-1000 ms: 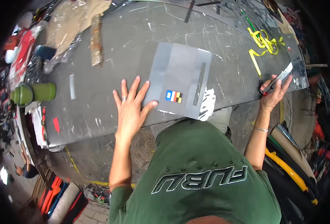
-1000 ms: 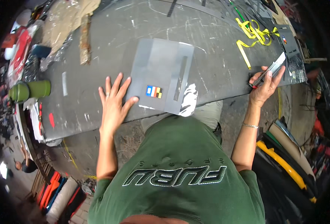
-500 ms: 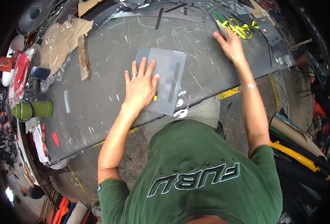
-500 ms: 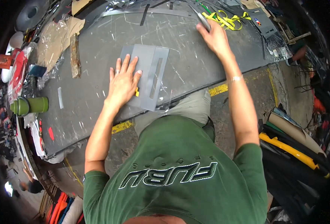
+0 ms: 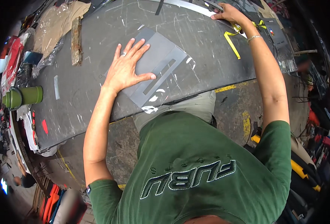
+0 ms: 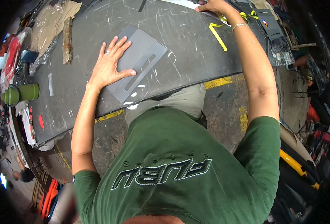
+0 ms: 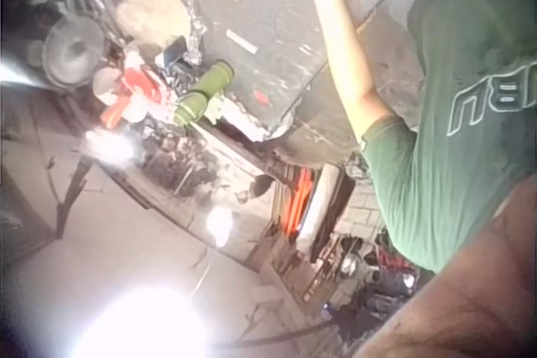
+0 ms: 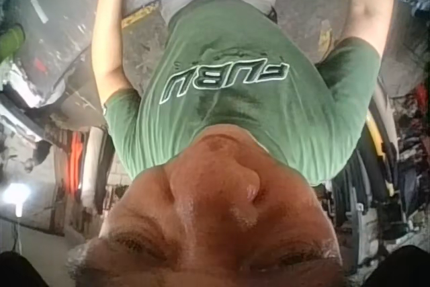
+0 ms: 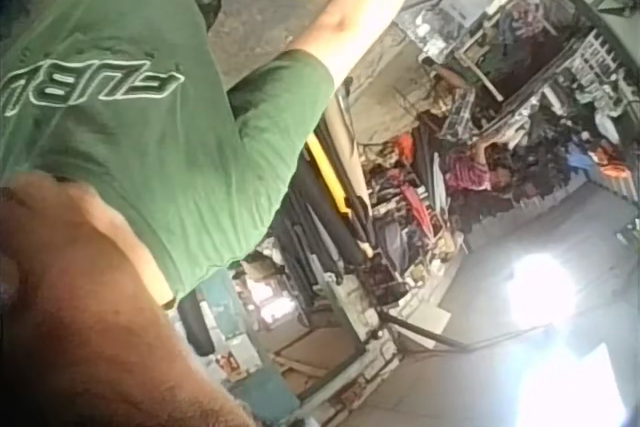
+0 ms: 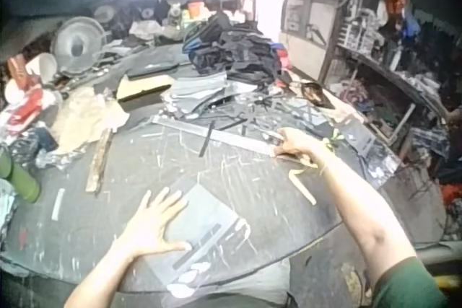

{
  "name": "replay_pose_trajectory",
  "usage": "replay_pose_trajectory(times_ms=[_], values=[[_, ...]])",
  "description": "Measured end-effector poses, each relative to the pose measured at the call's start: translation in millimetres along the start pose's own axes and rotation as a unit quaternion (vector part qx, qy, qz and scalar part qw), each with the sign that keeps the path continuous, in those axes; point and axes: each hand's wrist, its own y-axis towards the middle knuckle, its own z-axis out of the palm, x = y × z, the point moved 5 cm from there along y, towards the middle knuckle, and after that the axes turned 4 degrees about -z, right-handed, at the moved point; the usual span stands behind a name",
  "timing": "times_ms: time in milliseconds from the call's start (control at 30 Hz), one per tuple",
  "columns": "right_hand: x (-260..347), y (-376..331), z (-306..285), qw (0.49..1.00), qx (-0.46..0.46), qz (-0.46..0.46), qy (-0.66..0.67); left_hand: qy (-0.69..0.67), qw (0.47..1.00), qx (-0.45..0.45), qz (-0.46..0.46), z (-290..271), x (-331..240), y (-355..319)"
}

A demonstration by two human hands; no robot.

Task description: Cutting precise slots into a grey plastic sheet using a metal ruler and a utility knife.

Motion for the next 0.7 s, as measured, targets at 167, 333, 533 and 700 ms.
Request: replay_pose_trajectory(times_ms=[167, 333, 533, 700], values=[[37, 77, 29, 0.833, 0.011, 0.247, -0.496, 0.008, 1.0, 0.001, -0.023, -1, 7, -11], [95, 123, 39, 0.849, -0.074, 0.15, -0.501, 0.011, 1.0, -0.005, -0.027, -2, 12, -15], [87, 111, 16, 0.781, -0.375, -0.056, -0.496, 0.012, 1.0, -0.006, -0.007, 0, 2, -5], [117, 174, 1, 0.914, -0.376, 0.138, 0.06, 0.015, 0.997, -0.046, -0.056, 5, 24, -33]])
